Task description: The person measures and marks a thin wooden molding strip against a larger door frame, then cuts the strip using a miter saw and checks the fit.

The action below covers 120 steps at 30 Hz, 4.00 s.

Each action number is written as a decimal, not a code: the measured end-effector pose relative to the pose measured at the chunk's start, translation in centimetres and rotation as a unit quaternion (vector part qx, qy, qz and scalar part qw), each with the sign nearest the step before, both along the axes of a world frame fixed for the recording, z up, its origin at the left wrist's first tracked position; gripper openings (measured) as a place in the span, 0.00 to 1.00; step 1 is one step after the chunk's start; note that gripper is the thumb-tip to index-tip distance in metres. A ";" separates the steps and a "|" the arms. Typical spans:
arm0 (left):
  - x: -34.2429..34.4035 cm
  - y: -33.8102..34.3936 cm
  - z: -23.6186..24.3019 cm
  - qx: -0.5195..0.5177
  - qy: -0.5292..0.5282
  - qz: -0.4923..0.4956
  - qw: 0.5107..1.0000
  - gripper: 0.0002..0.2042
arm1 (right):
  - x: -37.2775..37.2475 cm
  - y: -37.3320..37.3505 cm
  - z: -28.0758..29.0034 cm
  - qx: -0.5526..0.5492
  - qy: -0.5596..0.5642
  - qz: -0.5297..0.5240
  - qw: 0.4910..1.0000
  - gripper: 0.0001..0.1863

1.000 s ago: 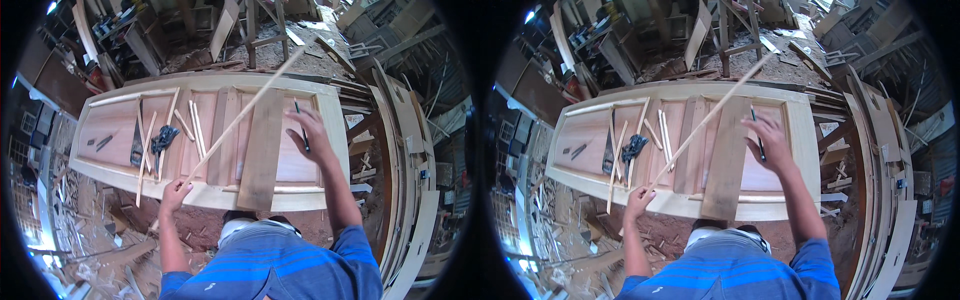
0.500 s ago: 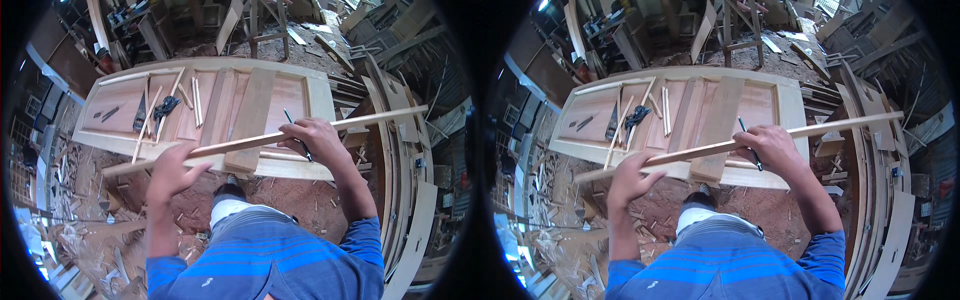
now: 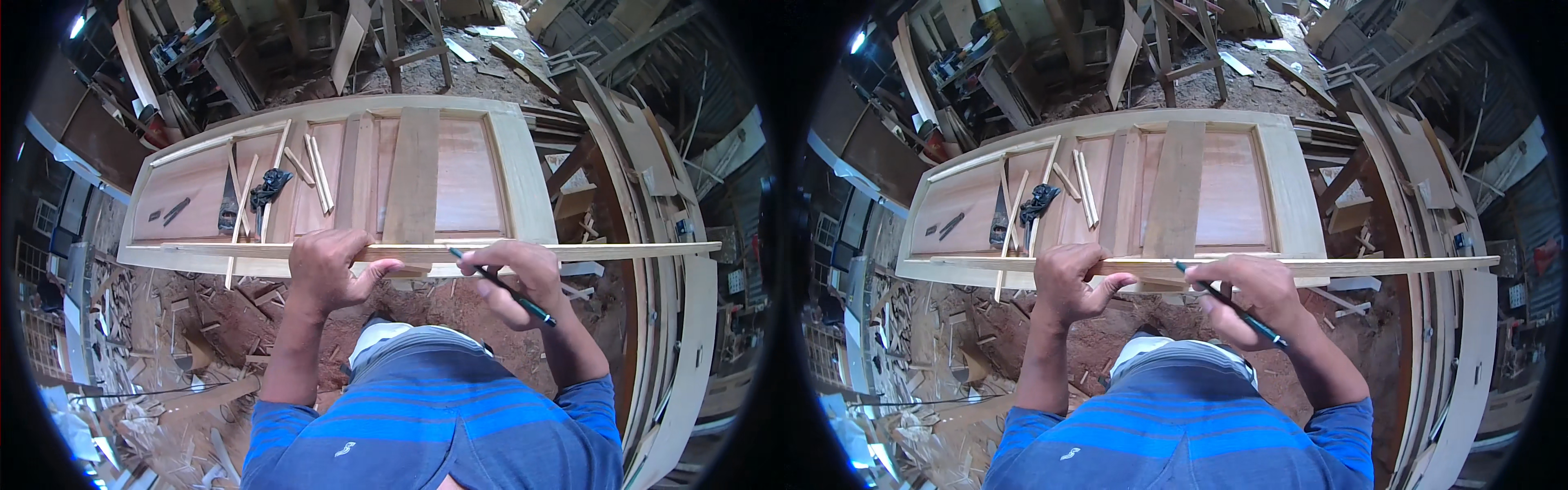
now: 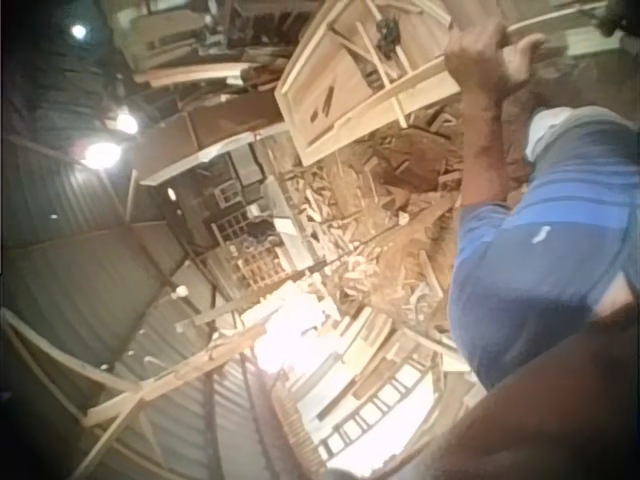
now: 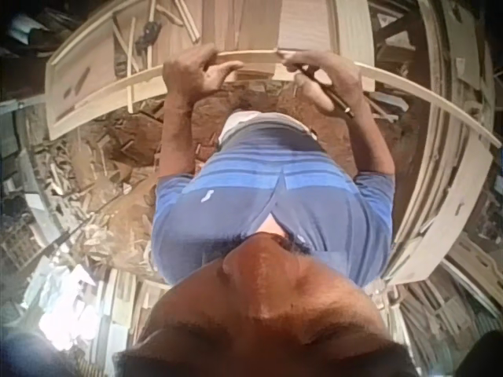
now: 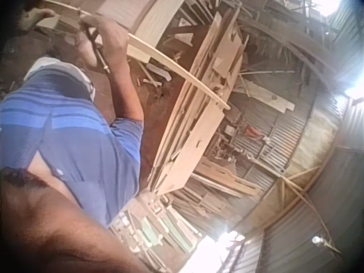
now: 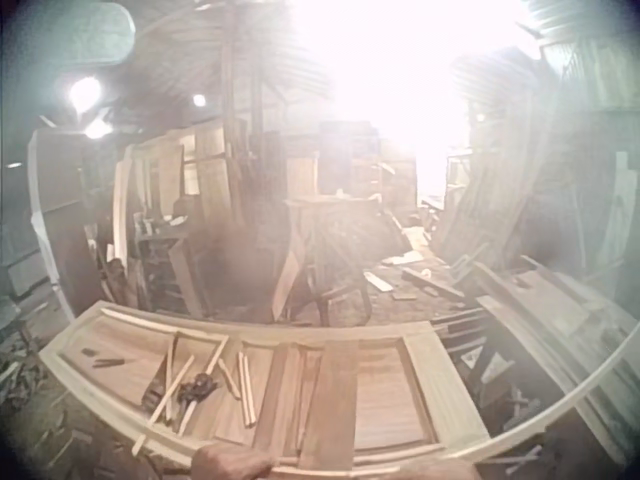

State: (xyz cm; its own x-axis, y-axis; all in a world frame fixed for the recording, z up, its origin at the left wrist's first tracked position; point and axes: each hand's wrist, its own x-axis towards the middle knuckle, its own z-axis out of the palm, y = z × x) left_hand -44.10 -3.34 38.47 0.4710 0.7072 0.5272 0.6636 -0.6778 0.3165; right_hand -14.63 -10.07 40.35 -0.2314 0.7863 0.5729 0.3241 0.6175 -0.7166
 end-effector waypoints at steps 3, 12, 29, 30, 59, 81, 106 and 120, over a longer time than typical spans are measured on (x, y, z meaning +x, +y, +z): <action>-1.3 0.4 0.0 0.013 -0.002 -0.011 1.000 0.27 | -2.1 0.3 0.7 0.022 -0.099 0.014 0.995 0.14; -4.5 2.0 -1.1 -0.002 -0.030 -0.033 0.999 0.26 | -5.7 1.1 1.3 0.020 -0.109 -0.005 0.994 0.12; -4.8 3.6 -1.1 -0.005 -0.026 -0.053 0.998 0.27 | -6.3 1.7 0.8 -0.011 -0.114 -0.026 0.993 0.13; -4.8 3.7 -1.1 -0.009 -0.025 -0.052 0.998 0.27 | -6.3 1.7 0.7 -0.008 -0.111 -0.045 0.993 0.13; -3.3 3.7 -1.3 -0.022 -0.032 -0.069 0.997 0.25 | -4.8 0.9 1.2 -0.076 -0.094 -0.028 0.992 0.09; -3.0 3.0 -1.3 -0.024 -0.024 -0.070 0.997 0.27 | -5.2 0.0 1.4 -0.069 -0.086 -0.065 0.992 0.09; -3.1 6.5 -8.5 -0.217 0.034 -0.136 0.966 0.24 | -5.3 1.8 -7.2 -0.105 -0.326 -0.271 0.900 0.15; 0.1 5.4 -11.0 -0.194 0.049 -0.210 0.957 0.25 | -4.7 -4.4 -9.2 -0.069 -0.312 -0.368 0.873 0.17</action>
